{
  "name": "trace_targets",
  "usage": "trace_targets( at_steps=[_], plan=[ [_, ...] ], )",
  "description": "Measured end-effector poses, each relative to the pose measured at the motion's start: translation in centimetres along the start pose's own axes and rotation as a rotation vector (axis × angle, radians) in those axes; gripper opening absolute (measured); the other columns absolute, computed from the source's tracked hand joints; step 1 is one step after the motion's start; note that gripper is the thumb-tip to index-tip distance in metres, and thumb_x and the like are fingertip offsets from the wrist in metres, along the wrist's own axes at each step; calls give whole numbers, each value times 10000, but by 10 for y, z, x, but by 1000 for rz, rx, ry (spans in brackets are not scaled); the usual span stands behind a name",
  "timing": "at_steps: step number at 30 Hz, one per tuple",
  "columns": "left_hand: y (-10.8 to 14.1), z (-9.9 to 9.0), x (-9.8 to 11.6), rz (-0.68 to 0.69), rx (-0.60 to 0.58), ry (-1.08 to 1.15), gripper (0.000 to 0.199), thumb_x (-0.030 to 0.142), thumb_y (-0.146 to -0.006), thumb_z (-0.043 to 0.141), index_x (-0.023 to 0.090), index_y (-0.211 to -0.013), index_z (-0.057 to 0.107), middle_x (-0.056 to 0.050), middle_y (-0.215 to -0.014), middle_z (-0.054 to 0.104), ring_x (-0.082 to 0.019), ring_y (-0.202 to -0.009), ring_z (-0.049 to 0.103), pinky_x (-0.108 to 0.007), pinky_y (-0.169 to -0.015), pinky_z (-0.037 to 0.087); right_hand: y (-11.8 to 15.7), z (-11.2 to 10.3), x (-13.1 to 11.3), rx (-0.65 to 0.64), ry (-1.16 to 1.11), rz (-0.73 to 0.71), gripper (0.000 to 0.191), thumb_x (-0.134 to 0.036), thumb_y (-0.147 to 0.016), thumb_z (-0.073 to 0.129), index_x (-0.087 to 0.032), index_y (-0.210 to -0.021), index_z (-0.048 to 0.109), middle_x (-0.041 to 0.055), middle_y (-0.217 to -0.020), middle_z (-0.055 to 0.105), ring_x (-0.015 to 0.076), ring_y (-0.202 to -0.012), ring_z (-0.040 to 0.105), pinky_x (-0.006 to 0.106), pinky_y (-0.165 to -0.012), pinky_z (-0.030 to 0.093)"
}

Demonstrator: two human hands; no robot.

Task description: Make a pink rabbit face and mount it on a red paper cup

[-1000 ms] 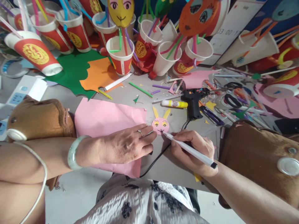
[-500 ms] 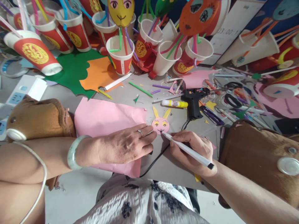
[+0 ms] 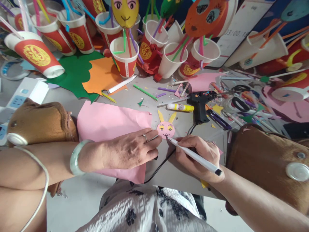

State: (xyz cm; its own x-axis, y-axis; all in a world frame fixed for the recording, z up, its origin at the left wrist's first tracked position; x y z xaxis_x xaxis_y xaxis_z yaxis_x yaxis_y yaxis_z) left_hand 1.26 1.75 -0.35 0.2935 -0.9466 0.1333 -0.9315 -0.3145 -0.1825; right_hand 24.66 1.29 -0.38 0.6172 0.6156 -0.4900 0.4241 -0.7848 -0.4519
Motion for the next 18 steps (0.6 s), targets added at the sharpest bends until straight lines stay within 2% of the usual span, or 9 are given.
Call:
trace_targets(
  at_steps=[4, 18],
  plan=[
    [0, 0, 0, 12, -27, -19, 115, 121, -939, 573, 174, -1003, 651, -127, -1306, 640, -270, -1313, 568, -474, -1172, 474, 0, 0, 0, -4, -13, -19, 147, -158, -840, 644, -253, -902, 550, 4, -758, 764, 170, -621, 754, 231, -498, 573],
    [-1, 0, 0, -2, 7, -6, 99, 107, -924, 590, 173, -970, 648, -130, -1287, 643, -258, -1287, 580, -459, -1157, 488, 1, -1, 1, 4, 14, 14, 136, -163, -841, 642, -254, -902, 561, -15, -741, 740, 156, -588, 722, 240, -505, 565]
  ],
)
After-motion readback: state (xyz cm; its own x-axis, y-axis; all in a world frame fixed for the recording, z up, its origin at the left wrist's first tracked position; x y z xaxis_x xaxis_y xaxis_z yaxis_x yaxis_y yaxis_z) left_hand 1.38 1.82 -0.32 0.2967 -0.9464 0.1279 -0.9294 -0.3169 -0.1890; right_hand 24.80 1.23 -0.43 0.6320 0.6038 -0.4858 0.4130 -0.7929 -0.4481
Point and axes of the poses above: each hand's wrist, its own y-axis away from the middle knuckle, its own z-axis out of the palm, x = y × z, the point moved 2 cm from there along -y, towards the middle knuckle
